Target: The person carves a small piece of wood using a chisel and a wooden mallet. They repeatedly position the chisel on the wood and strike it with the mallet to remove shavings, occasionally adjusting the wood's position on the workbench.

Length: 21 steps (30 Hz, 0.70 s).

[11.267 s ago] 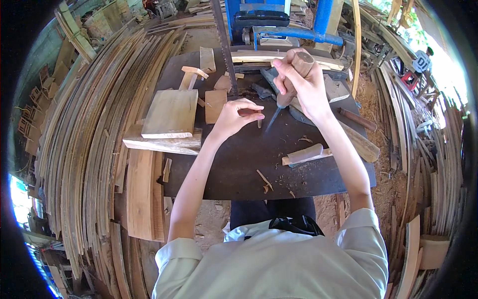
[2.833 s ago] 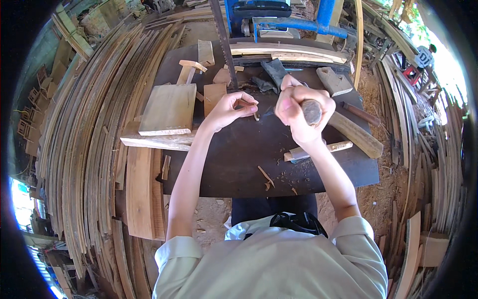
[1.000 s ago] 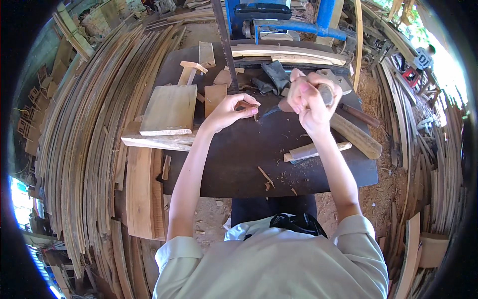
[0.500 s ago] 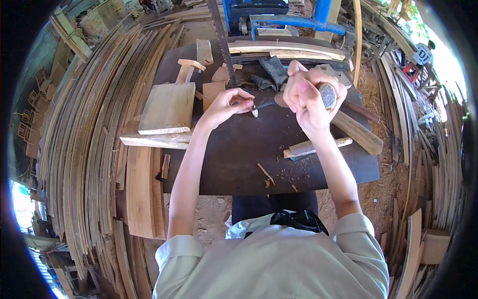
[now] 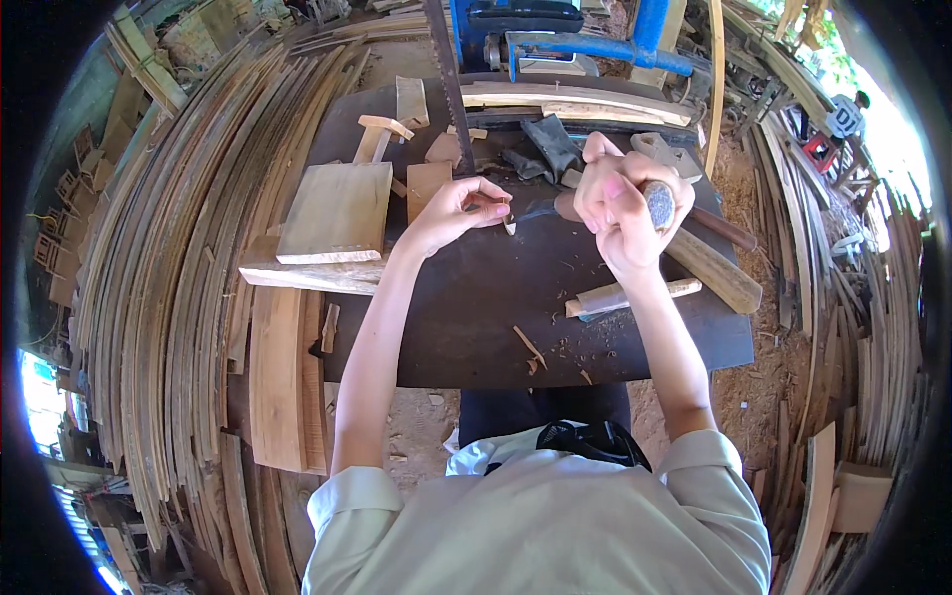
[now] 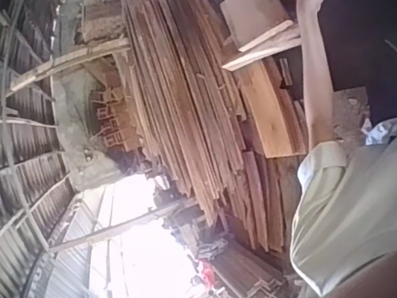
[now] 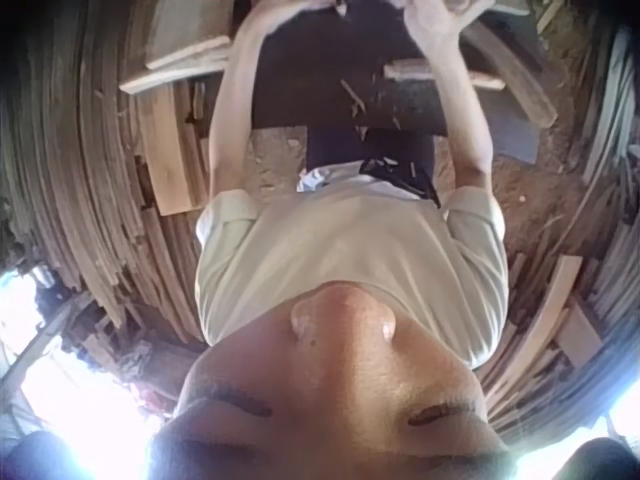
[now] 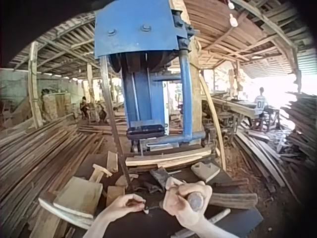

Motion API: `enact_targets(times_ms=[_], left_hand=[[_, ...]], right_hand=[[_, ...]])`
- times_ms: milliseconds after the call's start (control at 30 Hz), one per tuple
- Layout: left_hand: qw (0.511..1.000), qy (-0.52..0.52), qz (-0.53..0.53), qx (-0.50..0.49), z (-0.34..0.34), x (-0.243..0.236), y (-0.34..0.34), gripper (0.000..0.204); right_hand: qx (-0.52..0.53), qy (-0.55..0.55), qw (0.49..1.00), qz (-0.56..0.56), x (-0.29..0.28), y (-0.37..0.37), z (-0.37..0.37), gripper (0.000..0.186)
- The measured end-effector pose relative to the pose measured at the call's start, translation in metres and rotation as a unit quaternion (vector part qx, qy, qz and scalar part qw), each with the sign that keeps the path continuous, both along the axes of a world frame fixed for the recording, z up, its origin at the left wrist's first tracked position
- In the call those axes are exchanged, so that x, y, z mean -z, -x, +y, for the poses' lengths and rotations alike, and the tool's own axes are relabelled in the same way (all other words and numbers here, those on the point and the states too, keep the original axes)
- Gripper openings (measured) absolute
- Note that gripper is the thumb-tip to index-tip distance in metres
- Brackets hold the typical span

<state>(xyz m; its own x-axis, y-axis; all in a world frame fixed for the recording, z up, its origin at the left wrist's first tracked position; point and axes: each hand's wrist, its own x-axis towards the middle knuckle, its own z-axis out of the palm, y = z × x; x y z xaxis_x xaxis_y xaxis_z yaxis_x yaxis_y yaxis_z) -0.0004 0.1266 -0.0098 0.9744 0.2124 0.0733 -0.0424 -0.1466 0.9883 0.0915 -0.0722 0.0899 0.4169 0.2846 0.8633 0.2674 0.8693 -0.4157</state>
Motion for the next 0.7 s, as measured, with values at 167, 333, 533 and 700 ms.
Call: enact_targets(times_ms=[167,333,533,700], left_hand=[[1.000,0.005,0.015,0.009,0.001,0.000,0.001,0.023],[1.000,-0.019,0.008,0.013,0.002,0.000,0.000,0.023],[1.000,-0.023,0.011,0.009,-0.001,-0.004,0.003,0.024],[0.999,-0.047,0.005,0.004,-0.001,-0.002,0.002,0.024]], right_hand=[[-0.007,0.042,0.998,-0.040,0.007,-0.011,0.007,0.023],[-0.037,0.040,0.999,0.001,0.008,-0.008,0.007,0.020],[-0.044,0.009,0.999,0.003,0.009,-0.008,0.010,0.021],[-0.049,0.003,0.999,0.012,0.001,-0.003,0.006,0.026]])
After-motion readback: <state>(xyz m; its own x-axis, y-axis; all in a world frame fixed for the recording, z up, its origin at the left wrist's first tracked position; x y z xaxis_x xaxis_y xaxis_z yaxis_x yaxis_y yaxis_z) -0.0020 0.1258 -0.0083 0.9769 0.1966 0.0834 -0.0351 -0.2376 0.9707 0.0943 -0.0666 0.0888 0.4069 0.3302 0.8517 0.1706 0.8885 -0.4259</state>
